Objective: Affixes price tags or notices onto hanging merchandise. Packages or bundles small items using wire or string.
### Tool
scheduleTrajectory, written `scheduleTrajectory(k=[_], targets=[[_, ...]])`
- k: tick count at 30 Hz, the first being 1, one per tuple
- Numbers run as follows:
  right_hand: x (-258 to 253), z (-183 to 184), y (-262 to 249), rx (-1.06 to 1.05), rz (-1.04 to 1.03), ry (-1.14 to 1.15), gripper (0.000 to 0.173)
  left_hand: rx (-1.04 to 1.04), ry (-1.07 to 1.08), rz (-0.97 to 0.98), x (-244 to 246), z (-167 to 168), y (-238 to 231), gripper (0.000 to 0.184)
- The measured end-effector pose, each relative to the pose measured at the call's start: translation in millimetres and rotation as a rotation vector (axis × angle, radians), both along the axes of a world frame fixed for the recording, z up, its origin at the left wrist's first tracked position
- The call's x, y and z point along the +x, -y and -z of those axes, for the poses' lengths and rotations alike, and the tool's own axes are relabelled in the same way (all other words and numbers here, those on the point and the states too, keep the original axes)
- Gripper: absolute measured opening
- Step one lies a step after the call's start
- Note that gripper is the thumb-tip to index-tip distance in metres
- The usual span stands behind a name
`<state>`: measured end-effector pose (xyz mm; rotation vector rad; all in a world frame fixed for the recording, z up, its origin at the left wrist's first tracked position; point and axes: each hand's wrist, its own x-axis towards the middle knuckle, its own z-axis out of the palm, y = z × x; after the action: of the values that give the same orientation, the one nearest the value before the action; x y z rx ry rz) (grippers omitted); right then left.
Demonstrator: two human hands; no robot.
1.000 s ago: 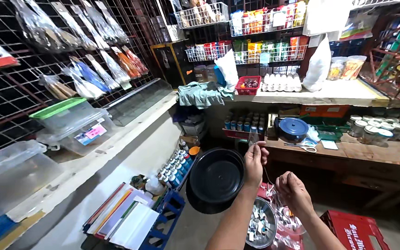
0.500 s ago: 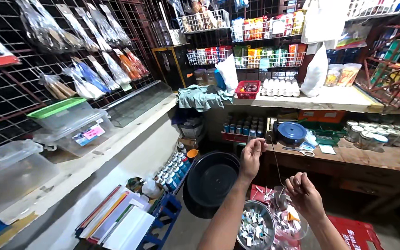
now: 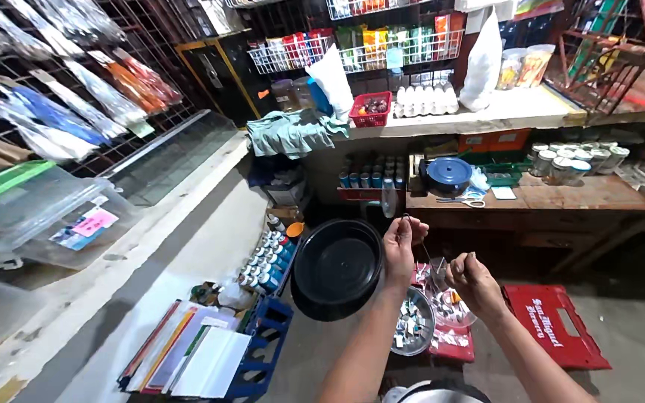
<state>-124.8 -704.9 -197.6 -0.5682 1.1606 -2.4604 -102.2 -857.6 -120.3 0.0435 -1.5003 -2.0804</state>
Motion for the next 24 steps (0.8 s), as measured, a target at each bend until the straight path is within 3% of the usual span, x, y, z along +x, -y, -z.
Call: scheduleTrajectory(k=[4, 13, 19, 24], targets=[[9.5, 5.9, 11.6, 0.029, 0.090, 0.042, 0.042, 0.309, 0.083, 0.018, 10.4, 17.3, -23.1, 0.036], [33.2, 21.2, 31.3, 0.104, 0.118, 0.209, 0.048, 0.159, 0.084, -0.028, 18.4, 64.3, -22.1, 0.035], [38.2, 17.7, 39.2, 0.143, 0.127, 0.136, 0.048, 0.190, 0.083, 0.054, 15.3, 63.4, -3.8, 0.036], [41.7, 13.8, 43.6, 0.063, 0.140, 0.203, 0.047, 0.267, 0.051, 0.132, 15.5, 53.1, 3.1, 0.039]])
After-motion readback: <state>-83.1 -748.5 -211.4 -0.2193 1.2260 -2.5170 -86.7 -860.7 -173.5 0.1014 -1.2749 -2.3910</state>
